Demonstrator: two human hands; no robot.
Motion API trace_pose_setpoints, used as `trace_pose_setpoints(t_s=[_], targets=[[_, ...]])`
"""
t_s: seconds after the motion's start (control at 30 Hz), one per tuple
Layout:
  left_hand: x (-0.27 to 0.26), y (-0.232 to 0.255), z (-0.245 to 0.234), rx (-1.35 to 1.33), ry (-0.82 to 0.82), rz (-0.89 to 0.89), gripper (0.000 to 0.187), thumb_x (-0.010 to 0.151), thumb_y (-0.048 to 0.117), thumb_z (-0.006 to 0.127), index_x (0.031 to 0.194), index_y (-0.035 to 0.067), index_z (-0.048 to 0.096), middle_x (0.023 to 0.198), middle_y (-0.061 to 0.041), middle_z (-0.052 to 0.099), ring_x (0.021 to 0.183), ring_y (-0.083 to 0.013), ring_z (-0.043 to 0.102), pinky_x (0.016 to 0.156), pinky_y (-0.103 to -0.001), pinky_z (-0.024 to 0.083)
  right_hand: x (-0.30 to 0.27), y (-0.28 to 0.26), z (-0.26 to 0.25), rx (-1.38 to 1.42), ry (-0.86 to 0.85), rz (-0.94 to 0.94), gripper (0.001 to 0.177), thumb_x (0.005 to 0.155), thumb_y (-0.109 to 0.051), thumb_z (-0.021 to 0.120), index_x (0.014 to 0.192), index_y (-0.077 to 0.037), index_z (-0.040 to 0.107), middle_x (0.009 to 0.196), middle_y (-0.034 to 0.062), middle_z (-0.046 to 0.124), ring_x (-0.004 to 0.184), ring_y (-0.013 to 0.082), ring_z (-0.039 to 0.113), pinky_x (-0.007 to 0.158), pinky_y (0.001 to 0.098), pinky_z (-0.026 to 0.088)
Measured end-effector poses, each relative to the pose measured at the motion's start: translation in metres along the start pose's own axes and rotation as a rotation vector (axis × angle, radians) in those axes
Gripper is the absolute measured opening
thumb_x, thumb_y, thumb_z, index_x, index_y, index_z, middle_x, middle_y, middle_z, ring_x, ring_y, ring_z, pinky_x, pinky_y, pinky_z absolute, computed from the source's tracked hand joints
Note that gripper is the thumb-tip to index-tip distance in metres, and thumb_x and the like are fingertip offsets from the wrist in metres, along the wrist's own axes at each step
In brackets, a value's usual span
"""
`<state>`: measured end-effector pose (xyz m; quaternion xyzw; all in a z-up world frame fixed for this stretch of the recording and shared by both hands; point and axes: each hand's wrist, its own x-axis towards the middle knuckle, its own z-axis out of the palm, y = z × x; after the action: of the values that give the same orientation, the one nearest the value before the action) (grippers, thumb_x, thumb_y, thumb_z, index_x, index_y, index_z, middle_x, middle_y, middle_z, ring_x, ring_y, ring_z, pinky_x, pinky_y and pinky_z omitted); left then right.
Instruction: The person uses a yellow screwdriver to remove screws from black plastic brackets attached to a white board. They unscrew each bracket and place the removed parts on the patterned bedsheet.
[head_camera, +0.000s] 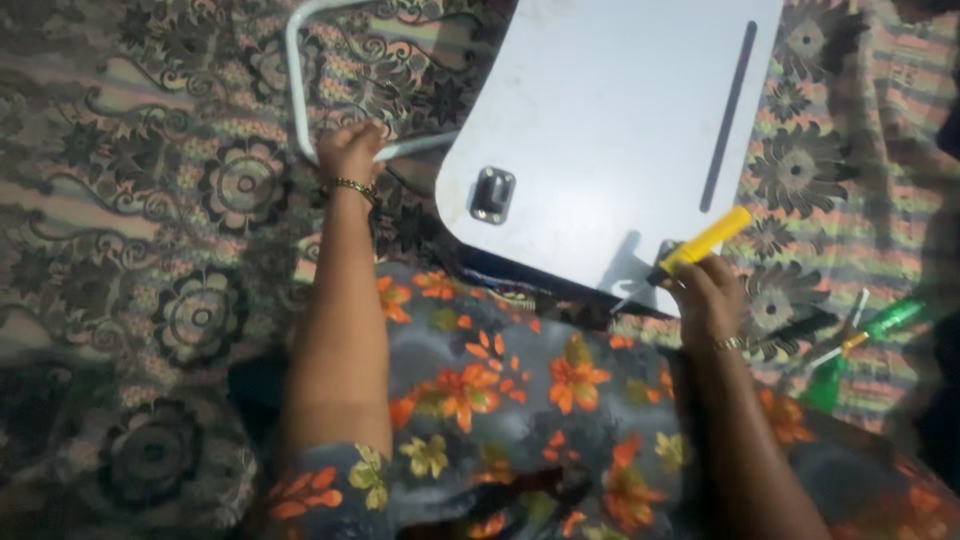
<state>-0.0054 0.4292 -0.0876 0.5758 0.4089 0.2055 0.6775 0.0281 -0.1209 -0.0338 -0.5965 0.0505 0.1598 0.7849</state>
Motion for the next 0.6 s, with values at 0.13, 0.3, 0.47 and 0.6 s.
trace_pose_setpoints(t_s=[0.13,0.3,0.47,0.6], targets=[[0.054,-0.026,0.007,-0.215,-0.118,-0.095,0.022,0.089,0.021,0.079,0.104,0.007,0.072,0.083,0.0,0.072,0.071,-0.0115,0.069,0.056,-0.025,0.055,0.004,-0.007,0.005,0.183,-0.05,0.013,0.028,0.095,0.0,0.056,0.123,0.005,0.058,0.111,0.0173,0.066,0.097,0.0271,0.068,0.086,0.0386,0.059],[0.113,-0.073,0.015,-0.258,-0.067,-0.091,0.021,0.087,0.01,0.076,0.108,0.005,0.074,0.079,-0.003,0.07,0.065,-0.0136,0.065,0.055,-0.026,0.057,0.01,-0.005,0.01,0.176,0.043,0.066,0.027,0.093,0.002,0.055,0.119,0.001,0.057,0.111,0.0176,0.068,0.096,0.0267,0.069,0.08,0.0393,0.056],[0.151,-0.094,0.016,0.16,0.108,0.211,0.014,0.089,0.005,0.073,0.101,0.002,0.079,0.076,-0.004,0.075,0.059,-0.0099,0.069,0.049,-0.026,0.055,0.009,0.0,0.005,0.178,0.025,0.052,0.016,0.102,0.004,0.061,0.118,0.003,0.059,0.103,0.0146,0.065,0.092,0.0223,0.063,0.083,0.0391,0.054],[0.159,-0.084,0.018,0.237,0.061,0.16,0.013,0.091,0.009,0.074,0.101,0.002,0.079,0.077,-0.007,0.076,0.059,-0.0121,0.068,0.049,-0.027,0.056,0.01,0.001,0.008,0.151,0.05,0.056,0.021,0.098,0.003,0.061,0.119,0.0,0.059,0.103,0.0133,0.067,0.095,0.0234,0.066,0.08,0.0384,0.054]])
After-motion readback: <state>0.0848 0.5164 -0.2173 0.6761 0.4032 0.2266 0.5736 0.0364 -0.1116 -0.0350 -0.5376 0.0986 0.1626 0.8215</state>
